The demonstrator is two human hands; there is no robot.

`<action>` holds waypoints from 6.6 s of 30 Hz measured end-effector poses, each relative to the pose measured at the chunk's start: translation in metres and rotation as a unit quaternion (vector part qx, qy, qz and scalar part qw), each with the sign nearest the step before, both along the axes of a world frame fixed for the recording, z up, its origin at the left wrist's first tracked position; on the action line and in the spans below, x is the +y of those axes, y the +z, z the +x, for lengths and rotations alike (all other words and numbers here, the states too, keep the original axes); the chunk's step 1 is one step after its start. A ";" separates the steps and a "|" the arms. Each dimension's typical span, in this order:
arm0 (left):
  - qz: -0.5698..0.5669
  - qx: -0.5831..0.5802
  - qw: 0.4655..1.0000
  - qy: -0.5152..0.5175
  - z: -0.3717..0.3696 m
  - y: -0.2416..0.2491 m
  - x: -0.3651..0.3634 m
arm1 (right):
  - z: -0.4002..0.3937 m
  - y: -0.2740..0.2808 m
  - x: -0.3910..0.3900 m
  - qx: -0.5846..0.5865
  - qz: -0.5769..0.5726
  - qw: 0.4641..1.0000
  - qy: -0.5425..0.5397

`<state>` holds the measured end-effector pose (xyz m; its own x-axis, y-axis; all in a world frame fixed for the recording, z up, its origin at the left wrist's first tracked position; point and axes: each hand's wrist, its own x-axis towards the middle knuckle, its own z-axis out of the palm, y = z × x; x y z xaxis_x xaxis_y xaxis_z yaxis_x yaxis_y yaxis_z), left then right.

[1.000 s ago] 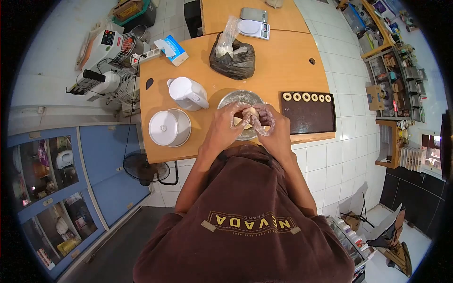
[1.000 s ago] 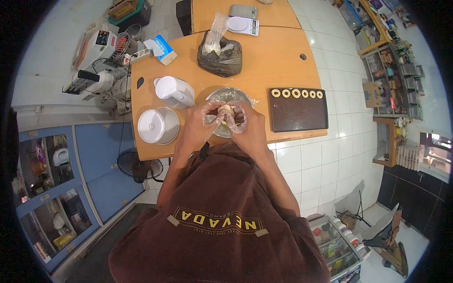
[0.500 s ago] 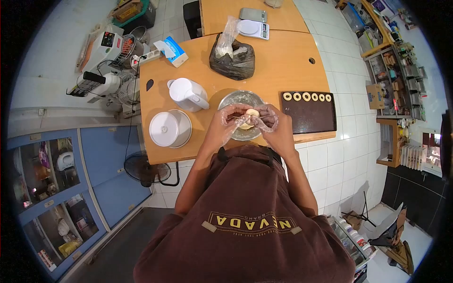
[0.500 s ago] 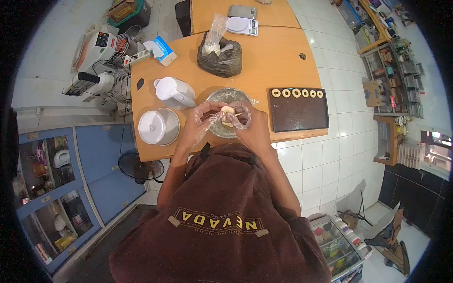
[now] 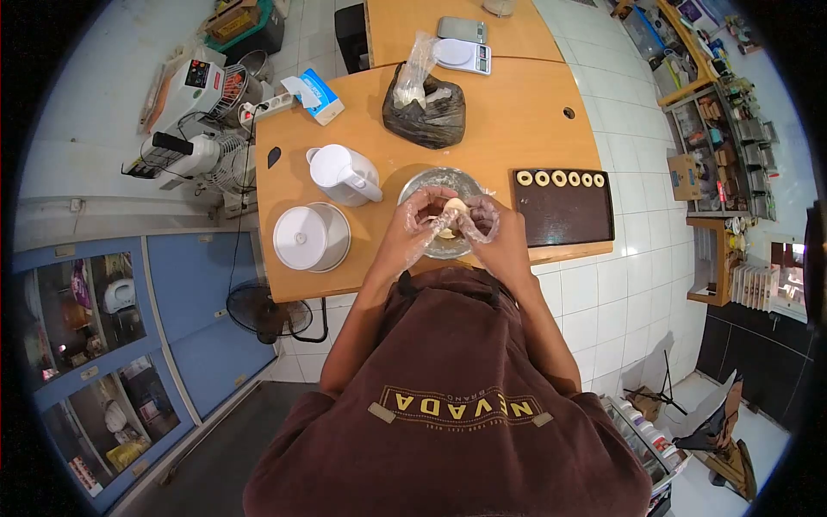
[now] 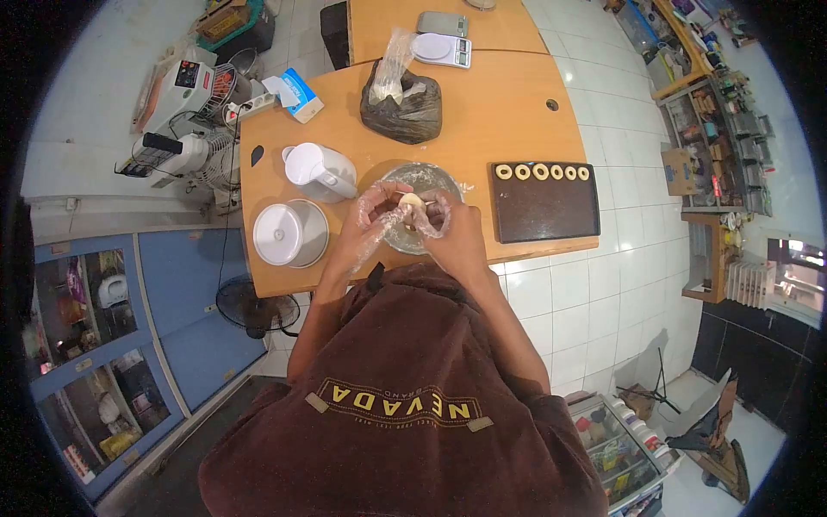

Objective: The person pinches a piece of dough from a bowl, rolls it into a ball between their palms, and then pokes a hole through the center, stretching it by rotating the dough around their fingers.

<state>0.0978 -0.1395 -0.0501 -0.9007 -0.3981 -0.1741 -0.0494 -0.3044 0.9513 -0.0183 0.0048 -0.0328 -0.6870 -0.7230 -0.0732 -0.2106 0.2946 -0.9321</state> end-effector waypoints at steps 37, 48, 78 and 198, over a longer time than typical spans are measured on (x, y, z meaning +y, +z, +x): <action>0.093 0.002 0.996 -0.003 -0.008 0.007 -0.002 | -0.002 -0.019 0.003 -0.065 -0.060 0.995 -0.055; 0.243 0.021 0.969 -0.031 -0.001 -0.007 -0.010 | -0.008 -0.002 0.007 -0.267 -0.106 0.958 -0.002; -0.245 -0.025 0.966 0.084 -0.003 0.007 0.012 | 0.006 -0.002 0.003 0.066 0.009 0.998 -0.016; -0.023 0.012 0.998 0.062 0.008 -0.002 0.012 | 0.015 -0.009 0.004 0.039 -0.035 0.998 -0.041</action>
